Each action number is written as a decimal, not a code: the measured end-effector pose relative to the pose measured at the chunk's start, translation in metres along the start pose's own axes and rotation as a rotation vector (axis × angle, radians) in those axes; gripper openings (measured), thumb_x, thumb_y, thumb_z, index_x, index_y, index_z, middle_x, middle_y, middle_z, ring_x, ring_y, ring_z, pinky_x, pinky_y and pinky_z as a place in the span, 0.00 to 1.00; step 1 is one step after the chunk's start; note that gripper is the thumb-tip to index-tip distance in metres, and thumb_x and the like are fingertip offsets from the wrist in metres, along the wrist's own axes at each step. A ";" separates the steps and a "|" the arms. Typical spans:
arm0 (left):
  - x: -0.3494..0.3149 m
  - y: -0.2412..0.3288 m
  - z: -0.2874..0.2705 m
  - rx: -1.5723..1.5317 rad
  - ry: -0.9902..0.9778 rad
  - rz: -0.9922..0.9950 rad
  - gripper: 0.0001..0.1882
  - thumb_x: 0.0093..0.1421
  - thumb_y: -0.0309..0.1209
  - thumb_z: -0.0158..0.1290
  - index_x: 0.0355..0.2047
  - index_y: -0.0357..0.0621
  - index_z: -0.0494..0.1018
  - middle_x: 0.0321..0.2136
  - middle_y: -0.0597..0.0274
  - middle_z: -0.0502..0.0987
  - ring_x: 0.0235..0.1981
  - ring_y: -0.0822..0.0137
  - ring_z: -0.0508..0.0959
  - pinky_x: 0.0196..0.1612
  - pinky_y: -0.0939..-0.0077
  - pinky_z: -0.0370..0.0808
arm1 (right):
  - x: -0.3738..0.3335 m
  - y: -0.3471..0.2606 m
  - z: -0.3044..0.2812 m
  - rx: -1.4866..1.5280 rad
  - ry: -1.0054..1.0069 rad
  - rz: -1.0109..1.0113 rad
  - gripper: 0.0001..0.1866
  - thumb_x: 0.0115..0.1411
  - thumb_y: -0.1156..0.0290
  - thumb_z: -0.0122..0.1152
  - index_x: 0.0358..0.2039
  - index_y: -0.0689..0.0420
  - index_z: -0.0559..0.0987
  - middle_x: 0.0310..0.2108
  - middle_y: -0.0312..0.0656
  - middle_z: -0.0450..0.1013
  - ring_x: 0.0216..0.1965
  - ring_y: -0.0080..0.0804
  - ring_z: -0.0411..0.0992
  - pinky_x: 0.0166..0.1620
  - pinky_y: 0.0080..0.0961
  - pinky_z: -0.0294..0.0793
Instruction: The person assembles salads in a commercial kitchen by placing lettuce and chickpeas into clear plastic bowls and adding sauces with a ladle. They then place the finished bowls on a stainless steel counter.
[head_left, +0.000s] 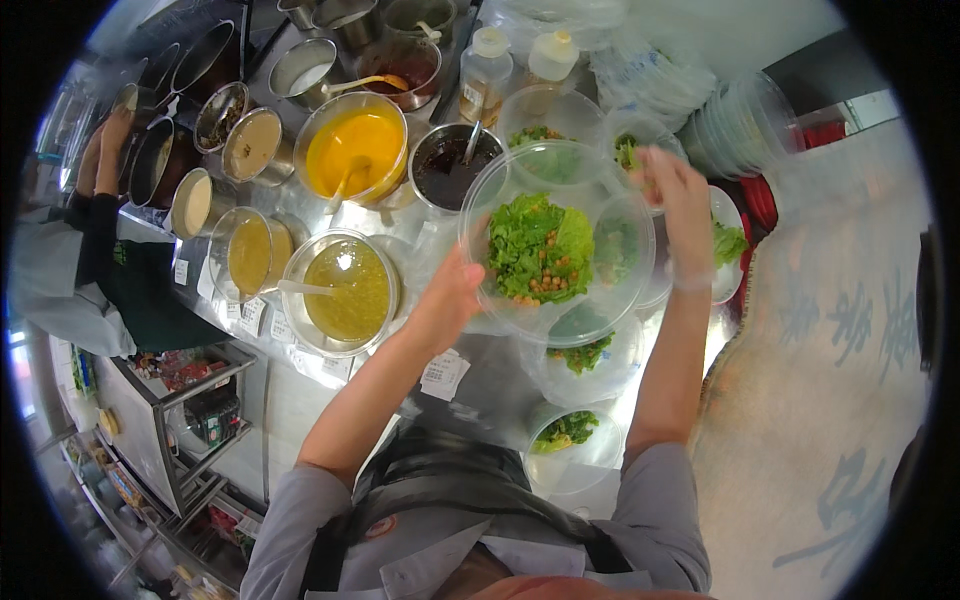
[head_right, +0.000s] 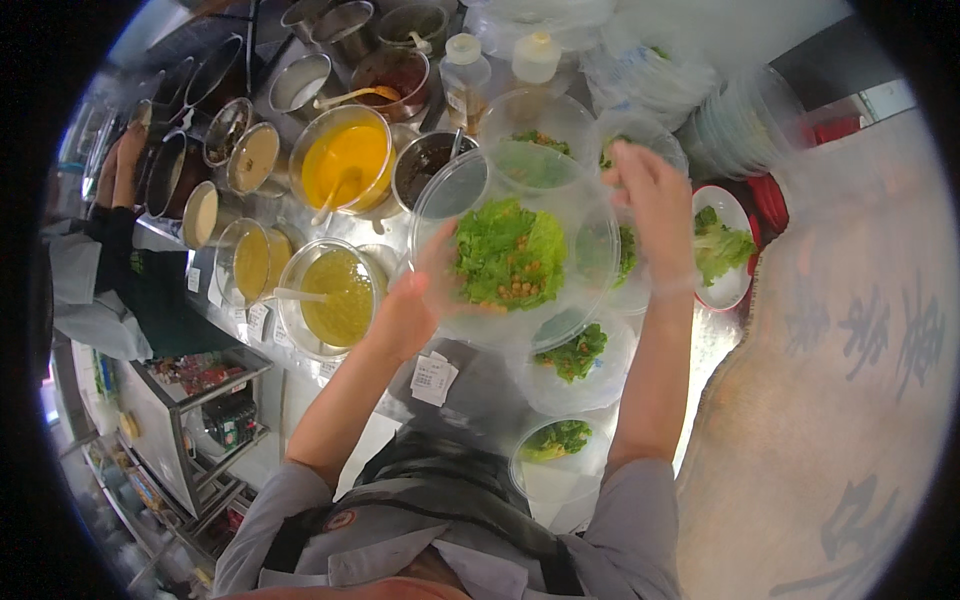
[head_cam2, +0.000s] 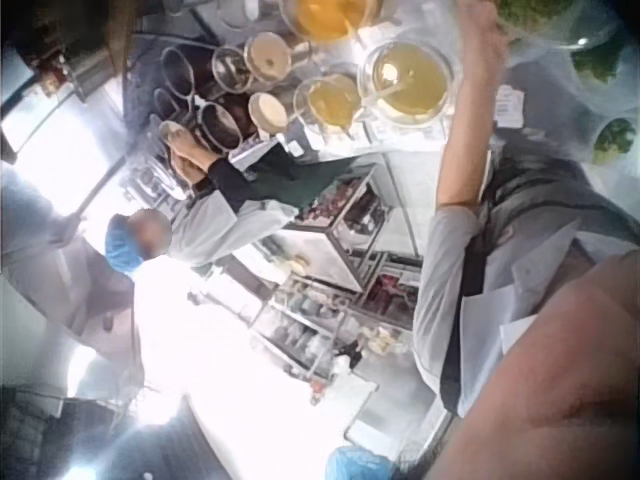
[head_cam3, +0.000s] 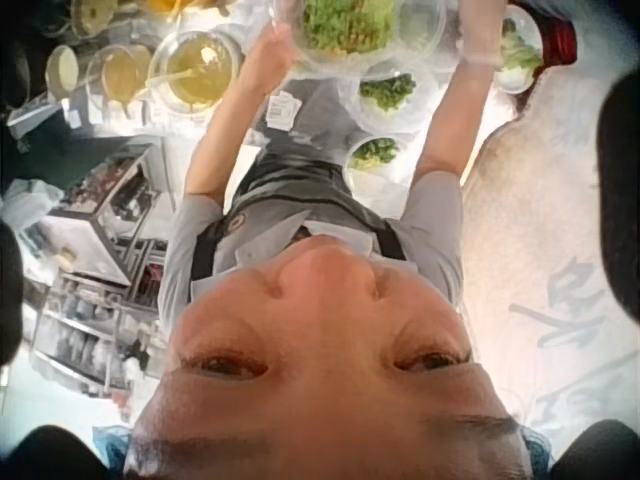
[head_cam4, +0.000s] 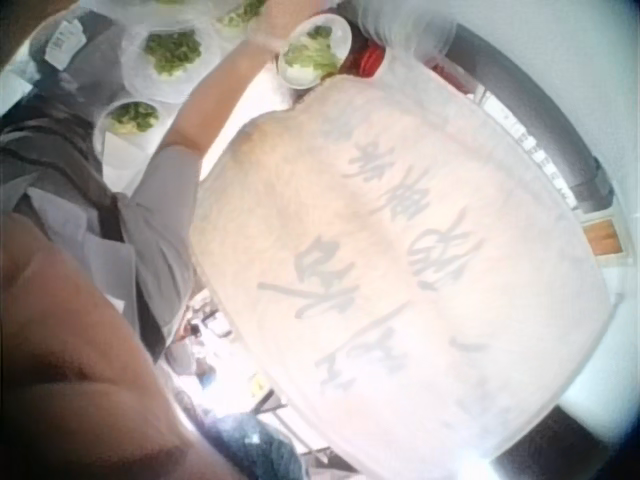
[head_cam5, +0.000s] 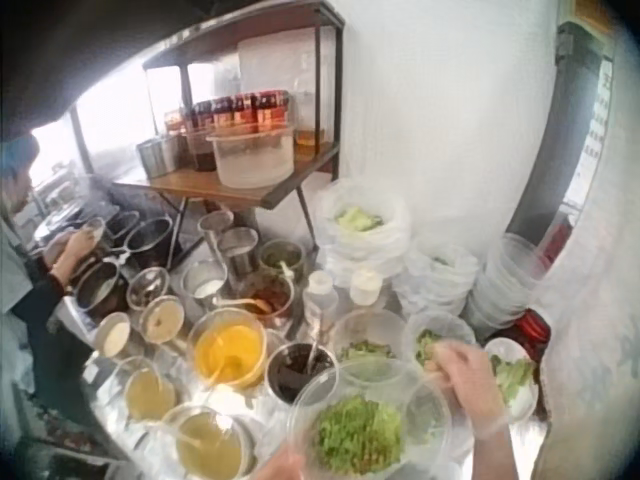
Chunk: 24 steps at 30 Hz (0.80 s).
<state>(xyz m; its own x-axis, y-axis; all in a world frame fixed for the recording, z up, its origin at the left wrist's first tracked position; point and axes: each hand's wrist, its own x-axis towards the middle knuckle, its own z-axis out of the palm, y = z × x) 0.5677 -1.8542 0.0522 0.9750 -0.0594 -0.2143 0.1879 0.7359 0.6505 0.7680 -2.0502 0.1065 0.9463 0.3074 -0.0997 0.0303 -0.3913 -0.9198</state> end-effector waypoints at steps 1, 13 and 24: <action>-0.004 0.000 -0.003 -0.013 0.010 -0.006 0.49 0.52 0.53 0.55 0.67 0.50 0.41 0.64 0.57 0.52 0.63 0.56 0.59 0.57 0.51 0.66 | 0.022 0.005 0.011 0.014 0.044 -0.025 0.20 0.58 0.55 0.56 0.38 0.60 0.80 0.30 0.39 0.77 0.28 0.23 0.70 0.35 0.20 0.68; -0.015 0.013 -0.042 -0.022 0.222 0.109 0.60 0.42 0.59 0.58 0.67 0.49 0.38 0.64 0.48 0.45 0.64 0.45 0.51 0.55 0.34 0.63 | 0.192 0.049 0.144 -0.293 0.368 -0.233 0.27 0.45 0.64 0.71 0.46 0.59 0.74 0.41 0.46 0.76 0.43 0.42 0.74 0.47 0.40 0.71; -0.016 0.017 -0.043 -0.149 0.120 0.102 0.52 0.48 0.46 0.60 0.66 0.44 0.43 0.62 0.54 0.54 0.60 0.56 0.62 0.54 0.54 0.70 | 0.211 0.061 0.122 -0.365 0.202 -0.391 0.49 0.38 0.50 0.75 0.54 0.68 0.66 0.46 0.52 0.72 0.47 0.42 0.72 0.49 0.31 0.70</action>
<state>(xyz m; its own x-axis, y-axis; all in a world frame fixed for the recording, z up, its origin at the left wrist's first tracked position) 0.5506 -1.8122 0.0353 0.9650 0.0948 -0.2444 0.0606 0.8263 0.5599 0.9300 -1.9032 -0.0167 0.8840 0.3315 0.3297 0.4660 -0.5670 -0.6792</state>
